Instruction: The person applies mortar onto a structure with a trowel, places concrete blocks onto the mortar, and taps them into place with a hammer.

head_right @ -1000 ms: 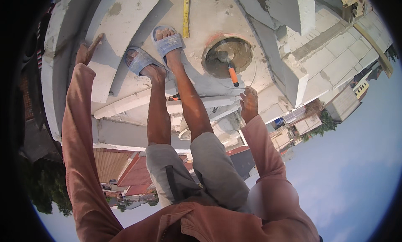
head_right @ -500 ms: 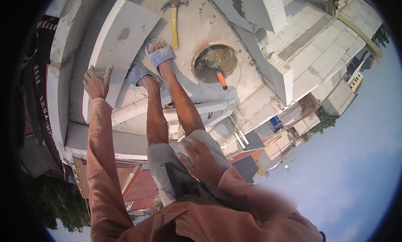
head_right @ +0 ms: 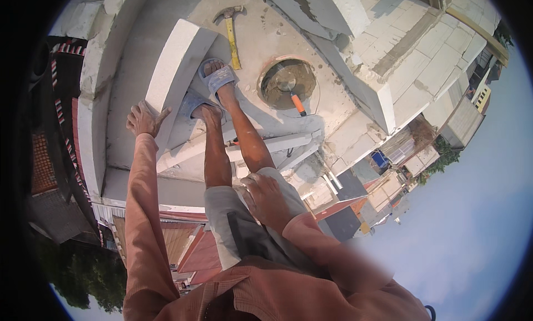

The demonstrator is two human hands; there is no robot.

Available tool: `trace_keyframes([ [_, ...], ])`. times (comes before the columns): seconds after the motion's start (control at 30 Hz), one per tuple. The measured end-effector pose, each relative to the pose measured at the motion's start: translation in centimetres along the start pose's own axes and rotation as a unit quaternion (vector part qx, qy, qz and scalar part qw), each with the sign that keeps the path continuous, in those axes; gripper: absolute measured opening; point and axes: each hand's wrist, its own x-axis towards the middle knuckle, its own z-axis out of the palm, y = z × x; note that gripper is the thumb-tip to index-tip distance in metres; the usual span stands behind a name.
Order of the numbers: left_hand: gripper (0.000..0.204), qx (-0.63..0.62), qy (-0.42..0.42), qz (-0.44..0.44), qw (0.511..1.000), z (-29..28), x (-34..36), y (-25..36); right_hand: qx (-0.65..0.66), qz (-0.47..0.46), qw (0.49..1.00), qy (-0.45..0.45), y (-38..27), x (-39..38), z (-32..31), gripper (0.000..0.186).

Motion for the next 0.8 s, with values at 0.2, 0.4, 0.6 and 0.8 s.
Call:
trace_keyframes([
  [0.2, 0.097, -0.143, -0.030, 0.058, 0.988, 0.8, 0.7, 0.3, -0.030, -0.001, 0.999, 0.030, -0.1, 0.2, 0.0, 0.036],
  [0.4, 0.089, -0.140, -0.015, 0.064, 0.988, 0.9, -0.9, -0.1, -0.014, -0.021, 0.997, 0.069, -1.8, 1.5, -1.4, 0.030],
  [0.6, 0.084, -0.090, 0.002, -0.001, 0.996, -1.6, -7.1, 2.4, -0.034, -0.052, 0.992, 0.107, -0.9, 2.3, -1.9, 0.027],
  [0.8, 0.081, -0.176, 0.035, 0.014, 0.984, -9.7, -13.9, 0.0, -0.039, -0.045, 0.996, 0.064, -1.8, 3.6, -3.3, 0.025],
])
